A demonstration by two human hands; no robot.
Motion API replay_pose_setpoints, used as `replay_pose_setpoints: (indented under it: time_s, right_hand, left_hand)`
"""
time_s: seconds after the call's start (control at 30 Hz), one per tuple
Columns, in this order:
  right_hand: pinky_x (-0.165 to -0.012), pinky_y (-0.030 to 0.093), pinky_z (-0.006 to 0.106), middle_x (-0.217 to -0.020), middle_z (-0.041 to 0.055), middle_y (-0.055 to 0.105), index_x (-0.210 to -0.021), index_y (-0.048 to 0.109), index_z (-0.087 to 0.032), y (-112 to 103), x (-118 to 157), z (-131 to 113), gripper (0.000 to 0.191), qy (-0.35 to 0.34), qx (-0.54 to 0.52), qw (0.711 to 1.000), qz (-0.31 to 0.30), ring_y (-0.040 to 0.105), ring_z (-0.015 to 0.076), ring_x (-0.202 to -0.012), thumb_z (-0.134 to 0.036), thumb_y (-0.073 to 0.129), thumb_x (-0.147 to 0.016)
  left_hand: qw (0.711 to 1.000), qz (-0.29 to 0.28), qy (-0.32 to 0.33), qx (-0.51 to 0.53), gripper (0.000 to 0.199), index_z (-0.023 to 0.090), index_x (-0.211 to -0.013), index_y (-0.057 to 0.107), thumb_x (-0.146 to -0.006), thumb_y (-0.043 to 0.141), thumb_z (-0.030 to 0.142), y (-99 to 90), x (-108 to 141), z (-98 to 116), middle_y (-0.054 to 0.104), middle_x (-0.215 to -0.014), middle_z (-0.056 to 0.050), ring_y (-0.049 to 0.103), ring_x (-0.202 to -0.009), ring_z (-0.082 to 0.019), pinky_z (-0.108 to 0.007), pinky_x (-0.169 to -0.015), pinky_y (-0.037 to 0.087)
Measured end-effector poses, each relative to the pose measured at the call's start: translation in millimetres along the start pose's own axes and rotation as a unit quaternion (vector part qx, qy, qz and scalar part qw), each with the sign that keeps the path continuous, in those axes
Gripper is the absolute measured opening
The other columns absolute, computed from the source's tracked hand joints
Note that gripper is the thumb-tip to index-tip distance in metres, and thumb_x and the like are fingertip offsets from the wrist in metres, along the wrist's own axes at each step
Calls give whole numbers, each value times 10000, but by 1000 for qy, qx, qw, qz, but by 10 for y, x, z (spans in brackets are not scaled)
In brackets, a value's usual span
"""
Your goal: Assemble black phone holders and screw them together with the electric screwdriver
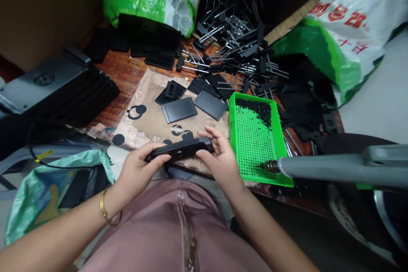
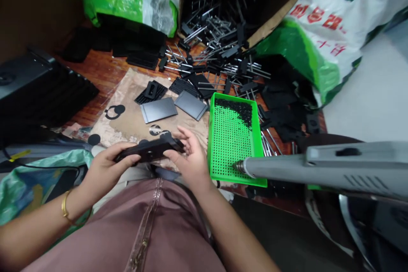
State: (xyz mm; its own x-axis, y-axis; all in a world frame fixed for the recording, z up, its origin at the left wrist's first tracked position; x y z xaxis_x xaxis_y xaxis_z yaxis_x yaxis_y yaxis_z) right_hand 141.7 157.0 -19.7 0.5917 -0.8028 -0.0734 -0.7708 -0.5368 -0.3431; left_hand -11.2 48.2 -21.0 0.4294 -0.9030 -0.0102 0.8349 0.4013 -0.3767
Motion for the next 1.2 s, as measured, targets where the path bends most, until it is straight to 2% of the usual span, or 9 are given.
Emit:
replay_pose_setpoints:
  time_s: [0.1,0.2,0.27,0.33,0.43,0.53,0.8,1.03,1.2]
  right_hand:
    - [-694,574,312,-989,74,715,-1102,547,-189,162,39,-8,283,55,-79,994,-56,696,181,-835,-338,488,-869]
    - [-707,555,328,-920,67,712,-1032,595,-180,90,35,-242,231,7,61,995,-80,676,193,-811,-313,474,-888]
    - [-762,521,370,-928,83,692,-1049,625,-175,-3,9,-451,240,-73,254,960,-88,644,230,-871,-297,502,-883]
    - [-777,487,387,-911,88,675,-1052,646,-176,-2,-8,-566,239,-136,402,895,-134,614,251,-882,-272,507,-884]
    - [-758,458,362,-872,79,657,-1009,661,-175,55,-25,-588,217,-181,471,845,-179,592,236,-839,-271,507,-890]
    - [-738,433,335,-884,68,653,-1017,652,-176,108,-31,-539,245,-188,465,848,-169,585,225,-847,-325,489,-909]
    - [-686,360,324,-754,38,649,-880,675,-189,161,-8,-483,298,-228,448,859,-97,569,201,-750,-373,446,-930]
    - [-787,422,305,-950,23,709,-1076,651,-219,-48,-30,-343,273,-186,379,894,-151,625,186,-881,-384,516,-905]
    - [-727,476,277,-886,32,719,-966,674,-195,-193,8,-256,209,-162,345,916,-125,648,167,-823,-333,529,-904]
  left_hand:
    - [981,-5,-86,172,145,199,-835,577,-786,648,316,173,24,-107,695,-800,-1,663,-744,-164,-309,-687,557]
    - [964,-77,-87,238,184,200,-918,542,-786,645,277,293,-9,-75,699,-852,-20,678,-787,-167,-325,-724,566]
    - [980,-68,-33,185,345,205,-1089,519,-777,660,250,190,-87,7,684,-1042,-64,667,-937,-184,-357,-829,550]
    - [995,-55,49,71,513,212,-1223,485,-756,695,242,76,-173,127,617,-1224,-100,610,-1093,-208,-397,-948,492]
    - [980,-115,143,-70,419,197,-1172,576,-770,689,230,124,-251,235,661,-1170,-92,621,-1074,-215,-387,-956,480]
    - [970,-142,170,-96,209,194,-1038,648,-831,618,207,213,-277,217,729,-990,-52,678,-927,-175,-307,-838,530]
    - [958,-60,247,-130,147,161,-972,669,-866,580,213,233,-197,257,751,-923,-62,706,-851,-159,-263,-771,556]
    - [961,-56,238,-130,164,159,-980,670,-873,582,247,207,-211,254,752,-891,-54,710,-801,-142,-228,-728,559]
    - [959,-56,238,-143,187,164,-995,675,-876,576,269,218,-211,226,751,-904,-61,710,-804,-153,-247,-736,561]
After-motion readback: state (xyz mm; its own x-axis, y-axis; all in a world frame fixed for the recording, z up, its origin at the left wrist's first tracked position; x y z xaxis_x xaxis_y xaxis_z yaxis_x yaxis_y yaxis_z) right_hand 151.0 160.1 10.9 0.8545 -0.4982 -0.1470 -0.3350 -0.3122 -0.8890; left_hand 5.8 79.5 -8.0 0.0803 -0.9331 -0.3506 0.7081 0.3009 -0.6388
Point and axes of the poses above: each hand's wrist, its own x-axis away from the middle knuckle, its own y-axis out of the palm, z = x × y, the point moved 7 cm from there along -x, towards the middle knuckle
